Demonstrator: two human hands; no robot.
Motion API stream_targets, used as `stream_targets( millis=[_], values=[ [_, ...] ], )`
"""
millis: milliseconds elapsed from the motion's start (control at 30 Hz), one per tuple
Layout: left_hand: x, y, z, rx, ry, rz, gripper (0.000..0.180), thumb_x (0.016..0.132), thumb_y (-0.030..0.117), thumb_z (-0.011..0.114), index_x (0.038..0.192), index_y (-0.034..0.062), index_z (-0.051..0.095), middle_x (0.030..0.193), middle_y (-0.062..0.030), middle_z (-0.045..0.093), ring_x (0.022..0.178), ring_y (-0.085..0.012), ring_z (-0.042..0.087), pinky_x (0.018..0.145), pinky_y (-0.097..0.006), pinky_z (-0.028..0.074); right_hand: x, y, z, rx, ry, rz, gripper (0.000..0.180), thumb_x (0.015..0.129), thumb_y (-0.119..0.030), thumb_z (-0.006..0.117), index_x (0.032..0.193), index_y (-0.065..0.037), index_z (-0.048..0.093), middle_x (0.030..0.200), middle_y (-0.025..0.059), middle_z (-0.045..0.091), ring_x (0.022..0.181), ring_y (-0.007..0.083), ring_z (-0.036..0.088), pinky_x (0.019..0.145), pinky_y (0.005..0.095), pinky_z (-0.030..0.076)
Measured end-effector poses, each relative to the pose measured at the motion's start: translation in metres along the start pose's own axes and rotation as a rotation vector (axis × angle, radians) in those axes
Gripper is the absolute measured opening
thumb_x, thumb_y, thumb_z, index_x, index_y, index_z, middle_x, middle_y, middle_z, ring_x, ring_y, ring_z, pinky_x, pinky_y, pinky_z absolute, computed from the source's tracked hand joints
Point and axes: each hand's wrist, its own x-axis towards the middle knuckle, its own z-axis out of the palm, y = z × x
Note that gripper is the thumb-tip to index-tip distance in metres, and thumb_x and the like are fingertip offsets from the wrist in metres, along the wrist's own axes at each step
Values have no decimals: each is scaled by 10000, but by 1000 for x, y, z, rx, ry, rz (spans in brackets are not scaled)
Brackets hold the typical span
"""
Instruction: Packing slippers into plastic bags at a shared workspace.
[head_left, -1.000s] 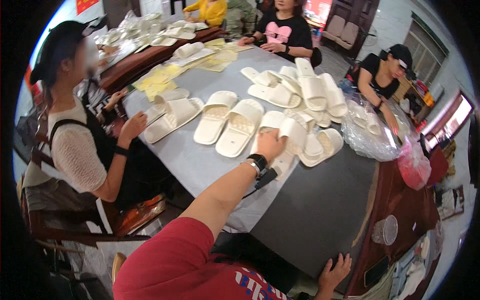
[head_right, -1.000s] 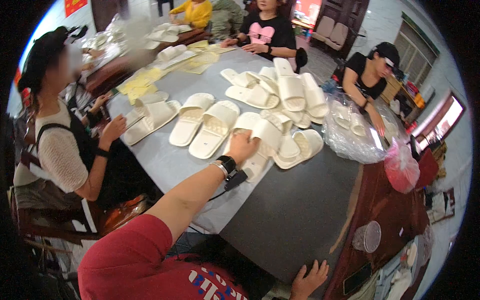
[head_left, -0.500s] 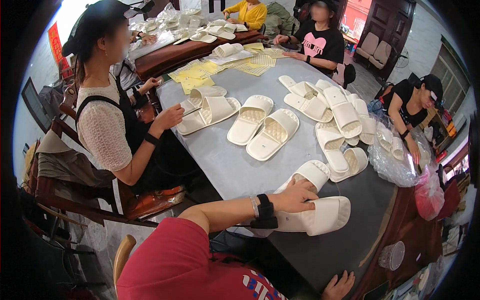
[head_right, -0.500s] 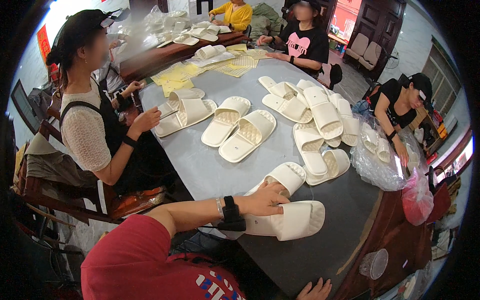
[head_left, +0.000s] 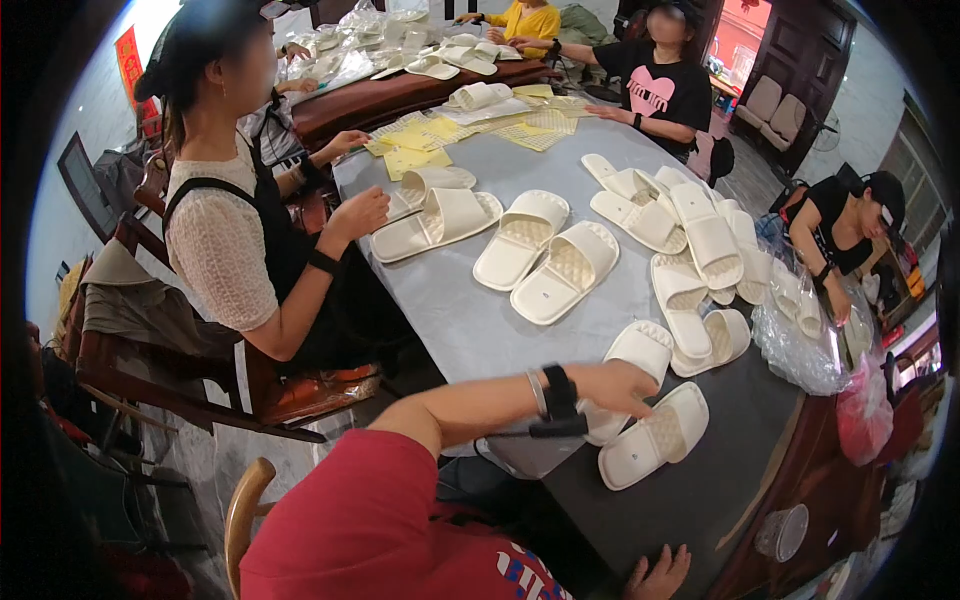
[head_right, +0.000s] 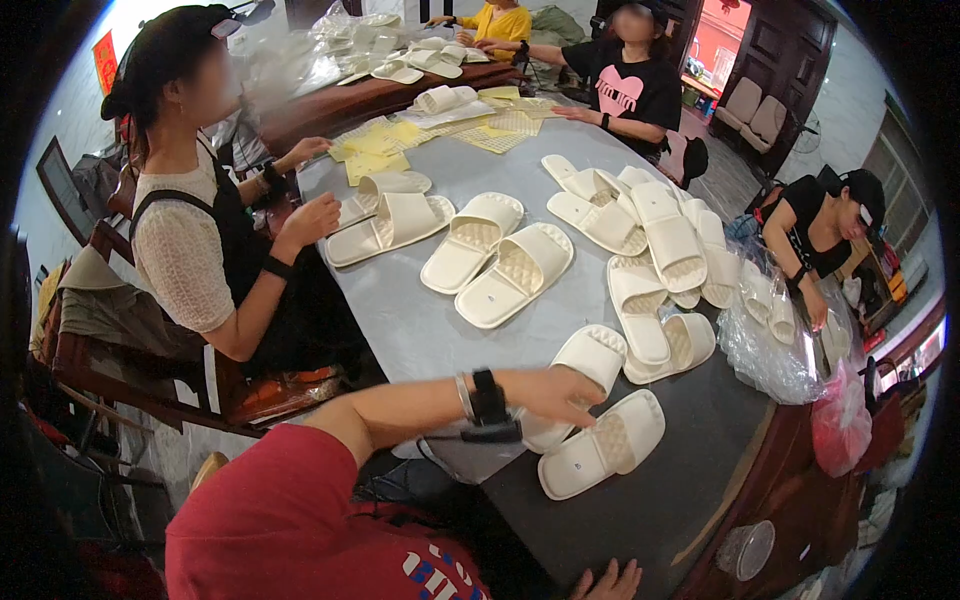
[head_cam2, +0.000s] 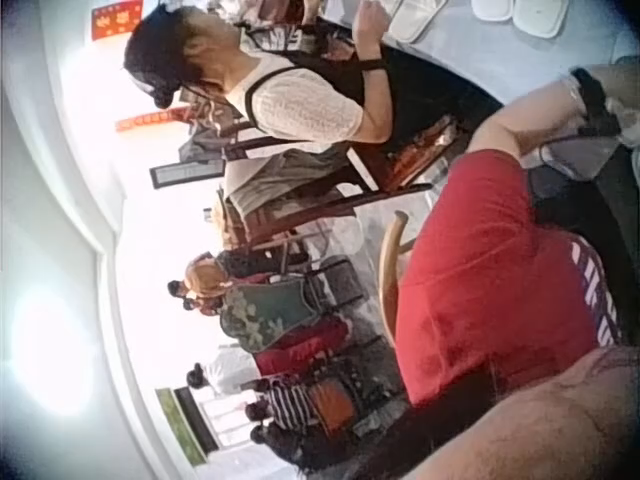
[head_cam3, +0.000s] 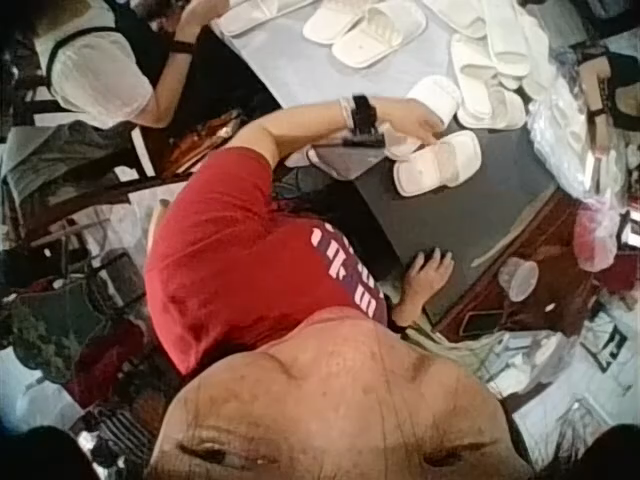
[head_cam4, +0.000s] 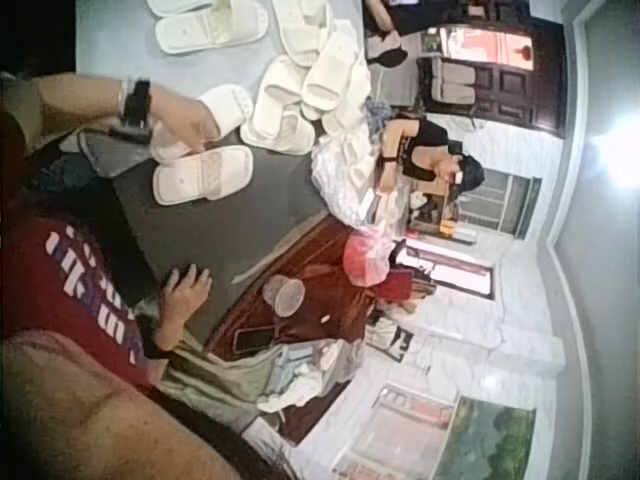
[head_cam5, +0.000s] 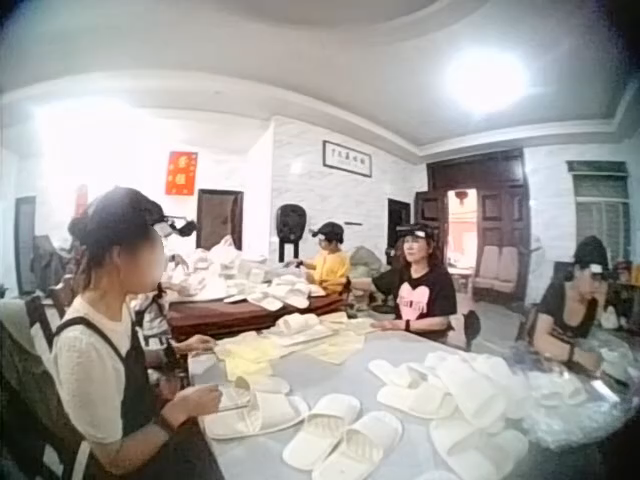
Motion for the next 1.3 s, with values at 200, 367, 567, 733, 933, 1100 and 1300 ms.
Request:
stream_targets(
  millis=[200,367,567,733,933,1100,1300],
  values=[
    [-49,-19,-176,-126,353,-95,512,897,417,595,1246,45,551,1182,-68,616,1060,-166,573,929,-314,440,9,-33,5,103,-161,-85,659,789,-447,677,1323,-120,472,1420,227,357,1318,456,299,979,665,280],
    [-129,-8,-326,-803,984,-19,374,854,426,643,1135,187,577,1145,5,609,1063,-161,560,859,-403,420,23,-51,5,143,-189,-167,745,724,-486,718,1326,-125,469,1430,224,344,1330,454,282,979,682,267],
    [-215,-17,-413,-809,1419,342,584,870,330,659,1358,254,347,1222,-63,503,1063,-251,516,819,-505,423,32,-57,13,90,-191,-183,913,602,-472,793,1365,-141,415,1440,235,323,1332,467,271,971,694,273],
    [-265,-46,-456,-765,1640,229,475,935,421,535,1354,271,370,1325,-73,444,1167,-293,459,909,-569,372,36,-66,19,52,-264,-137,995,532,-412,837,1381,-161,384,1461,228,292,1346,456,257,981,695,271],
    [-308,-96,-468,-673,1907,148,592,914,435,534,1344,61,372,1112,-154,495,899,-261,579,594,-384,517,36,-62,34,-49,-200,-192,978,544,-467,800,1381,-179,384,1459,207,319,1342,448,287,992,683,270],
    [-315,-125,-467,-647,2006,25,492,916,407,542,1195,6,478,943,-137,506,836,-224,571,622,-374,539,43,-74,19,21,-176,-144,631,820,-501,554,1355,-190,433,1454,183,355,1332,417,337,1008,650,281],
    [-312,-134,-482,-629,2046,35,352,888,337,636,956,8,531,709,-48,476,549,-161,457,603,-362,539,41,-70,26,-27,-149,-160,473,947,-372,333,1379,-198,416,1464,189,343,1336,416,338,997,636,312]
  ],
)
